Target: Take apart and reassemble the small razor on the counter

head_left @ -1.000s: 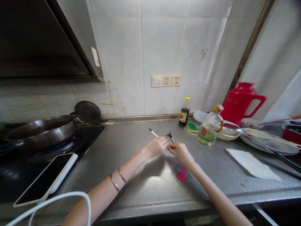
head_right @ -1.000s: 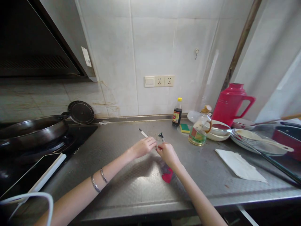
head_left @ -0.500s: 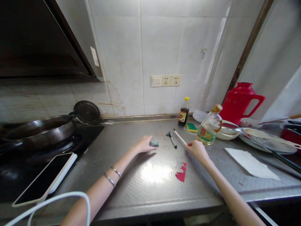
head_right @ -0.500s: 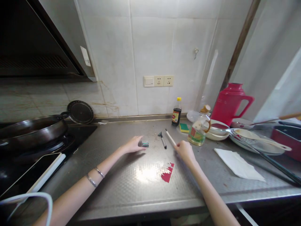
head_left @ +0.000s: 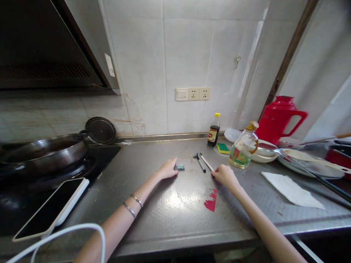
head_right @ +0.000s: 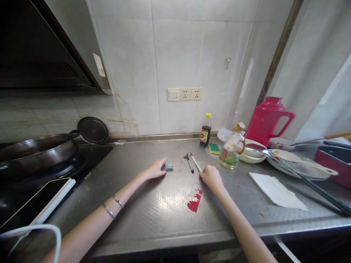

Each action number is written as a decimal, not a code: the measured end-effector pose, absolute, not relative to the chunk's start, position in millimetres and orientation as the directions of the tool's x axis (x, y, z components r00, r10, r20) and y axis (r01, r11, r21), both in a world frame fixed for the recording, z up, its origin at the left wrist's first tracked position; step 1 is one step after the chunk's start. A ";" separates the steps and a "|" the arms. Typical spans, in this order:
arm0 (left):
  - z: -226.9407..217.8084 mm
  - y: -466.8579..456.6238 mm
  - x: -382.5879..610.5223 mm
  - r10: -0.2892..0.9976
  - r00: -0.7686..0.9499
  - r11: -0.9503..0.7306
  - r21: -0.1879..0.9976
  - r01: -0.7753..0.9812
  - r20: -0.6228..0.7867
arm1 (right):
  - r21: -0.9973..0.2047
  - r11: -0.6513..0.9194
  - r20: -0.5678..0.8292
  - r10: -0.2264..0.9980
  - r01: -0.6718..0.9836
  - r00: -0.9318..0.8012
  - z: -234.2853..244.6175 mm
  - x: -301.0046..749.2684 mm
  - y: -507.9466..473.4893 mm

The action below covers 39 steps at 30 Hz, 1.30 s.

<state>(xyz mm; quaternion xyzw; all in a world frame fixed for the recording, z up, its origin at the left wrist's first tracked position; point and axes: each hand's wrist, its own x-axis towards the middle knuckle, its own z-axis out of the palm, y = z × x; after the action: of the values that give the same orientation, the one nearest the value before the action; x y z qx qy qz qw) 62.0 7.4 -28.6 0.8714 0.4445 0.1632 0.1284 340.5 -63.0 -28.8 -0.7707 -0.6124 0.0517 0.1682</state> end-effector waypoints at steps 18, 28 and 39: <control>-34.5 7.1 63.8 0.850 0.489 -0.510 0.538 0.672 0.195 | -0.299 -0.032 0.225 0.969 0.954 0.103 -18.0 338.0 -69.9; -14.0 -25.1 89.3 0.683 0.664 -0.694 0.552 0.462 0.304 | -0.412 0.506 0.323 0.859 0.758 -0.398 1.0 305.9 -74.1; -8.8 -45.1 101.0 0.603 0.732 -0.755 0.523 0.395 0.317 | -0.373 0.548 0.184 0.834 0.749 -0.520 17.1 295.9 -77.0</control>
<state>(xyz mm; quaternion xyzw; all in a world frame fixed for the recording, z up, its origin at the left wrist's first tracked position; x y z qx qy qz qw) 101.0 -45.1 -8.8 0.9052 0.2757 0.2409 0.2157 295.9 -77.0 17.1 -0.4587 -0.8628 0.1242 0.1725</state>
